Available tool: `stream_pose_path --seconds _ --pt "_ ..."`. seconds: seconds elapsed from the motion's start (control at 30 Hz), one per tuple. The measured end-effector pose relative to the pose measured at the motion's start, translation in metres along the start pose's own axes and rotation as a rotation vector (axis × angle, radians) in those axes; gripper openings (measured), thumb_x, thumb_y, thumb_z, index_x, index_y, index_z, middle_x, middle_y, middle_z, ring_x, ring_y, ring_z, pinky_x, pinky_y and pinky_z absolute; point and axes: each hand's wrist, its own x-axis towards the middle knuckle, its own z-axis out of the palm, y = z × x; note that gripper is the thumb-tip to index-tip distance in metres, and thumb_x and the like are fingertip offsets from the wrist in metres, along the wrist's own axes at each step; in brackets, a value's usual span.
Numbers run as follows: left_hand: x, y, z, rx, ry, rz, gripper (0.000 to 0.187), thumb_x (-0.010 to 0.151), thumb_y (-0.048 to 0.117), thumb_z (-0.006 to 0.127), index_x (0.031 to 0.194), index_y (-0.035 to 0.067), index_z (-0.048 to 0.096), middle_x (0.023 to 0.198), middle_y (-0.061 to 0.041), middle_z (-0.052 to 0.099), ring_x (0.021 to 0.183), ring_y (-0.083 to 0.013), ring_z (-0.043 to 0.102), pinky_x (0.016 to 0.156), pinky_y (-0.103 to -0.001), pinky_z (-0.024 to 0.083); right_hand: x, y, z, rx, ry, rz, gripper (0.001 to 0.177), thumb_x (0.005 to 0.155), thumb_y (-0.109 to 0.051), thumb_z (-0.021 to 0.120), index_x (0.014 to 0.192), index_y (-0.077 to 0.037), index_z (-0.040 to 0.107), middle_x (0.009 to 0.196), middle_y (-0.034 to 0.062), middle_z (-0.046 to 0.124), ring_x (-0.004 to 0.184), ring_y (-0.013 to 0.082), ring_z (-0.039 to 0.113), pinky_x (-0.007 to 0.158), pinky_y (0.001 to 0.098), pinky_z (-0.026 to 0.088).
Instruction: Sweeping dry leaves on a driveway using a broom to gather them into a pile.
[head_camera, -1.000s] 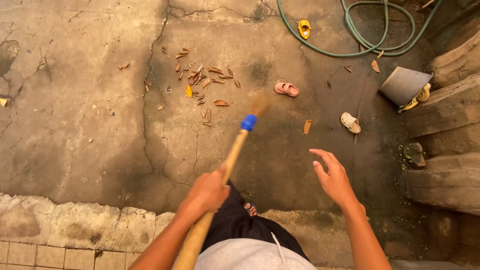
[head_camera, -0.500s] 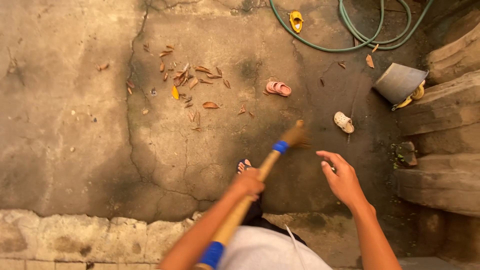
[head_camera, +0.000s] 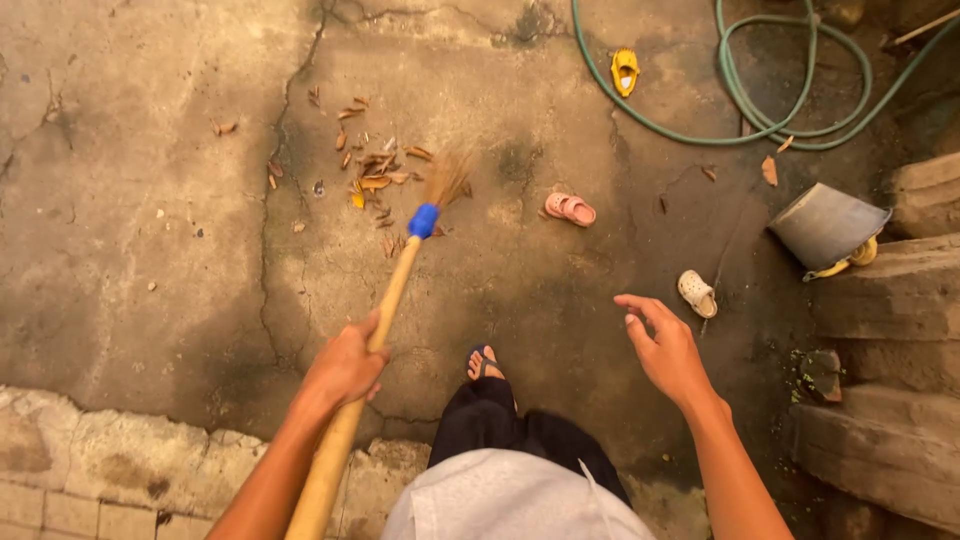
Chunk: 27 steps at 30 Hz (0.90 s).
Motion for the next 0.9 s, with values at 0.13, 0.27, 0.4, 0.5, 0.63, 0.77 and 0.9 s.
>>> stream_pose_path --seconds 0.13,0.27,0.4,0.5,0.63,0.77,0.9 --pt "0.017 0.045 0.048 0.001 -0.071 -0.015 0.06 0.097 0.012 0.056 0.156 0.006 0.043 0.079 -0.018 0.071 0.062 -0.0243 0.071 0.059 -0.035 0.056 0.024 0.016 -0.008 -0.022 -0.032 -0.018 0.033 0.1 -0.005 0.054 0.128 -0.01 0.072 0.124 0.0151 0.072 0.121 0.0368 0.066 0.106 0.0522 0.048" --pt "0.067 0.081 0.112 0.233 -0.134 0.161 0.064 0.093 0.018 0.057 0.155 0.008 0.044 0.119 -0.031 0.069 0.114 -0.0445 0.069 0.093 -0.054 0.057 0.043 0.023 -0.026 -0.015 -0.065 -0.025 0.032 0.101 -0.007 0.053 0.128 -0.01 0.071 0.125 0.0138 0.072 0.121 0.0355 0.066 0.105 0.0519 0.049" --pt "0.085 0.128 0.159 0.506 -0.276 0.301 0.059 0.084 0.012 0.06 0.142 0.002 0.059 0.104 -0.031 0.072 0.094 -0.0454 0.073 0.074 -0.05 0.062 0.069 0.053 -0.059 -0.025 -0.051 -0.067 0.033 0.1 -0.009 0.055 0.127 -0.015 0.072 0.121 0.0082 0.073 0.119 0.031 0.068 0.103 0.0479 0.05" --pt "0.071 0.159 0.153 0.546 -0.383 0.334 0.057 0.085 0.008 0.057 0.14 0.0 0.059 0.094 -0.031 0.072 0.081 -0.0443 0.074 0.063 -0.047 0.062 0.091 0.081 -0.083 0.013 -0.025 -0.054 0.035 0.1 -0.007 0.054 0.127 -0.018 0.073 0.12 0.0073 0.074 0.118 0.0314 0.068 0.104 0.0476 0.049" --pt "0.027 0.233 0.11 0.487 -0.496 0.228 0.055 0.088 0.014 0.059 0.141 0.001 0.059 0.083 -0.019 0.072 0.058 -0.0224 0.073 0.049 -0.031 0.062 0.117 0.086 -0.118 0.093 0.011 -0.077 0.032 0.097 -0.001 0.052 0.122 -0.004 0.071 0.113 0.0263 0.072 0.114 0.0468 0.066 0.099 0.0571 0.05" --pt "0.022 0.255 0.105 0.427 -0.551 0.175 0.061 0.094 0.015 0.055 0.153 0.003 0.043 0.07 -0.015 0.069 0.048 -0.0178 0.068 0.046 -0.027 0.06 0.13 0.099 -0.142 0.021 0.013 -0.025 0.031 0.099 -0.008 0.055 0.124 -0.015 0.073 0.116 0.0112 0.074 0.114 0.0324 0.068 0.1 0.0466 0.051" --pt "0.048 0.248 0.103 0.228 -0.468 0.062 0.06 0.097 0.01 0.053 0.155 0.002 0.039 0.071 -0.017 0.07 0.049 -0.0157 0.067 0.048 -0.025 0.06 0.147 0.117 -0.143 0.021 0.012 -0.009 0.032 0.1 -0.01 0.055 0.125 -0.018 0.073 0.116 0.0074 0.074 0.114 0.0296 0.068 0.1 0.0443 0.05"
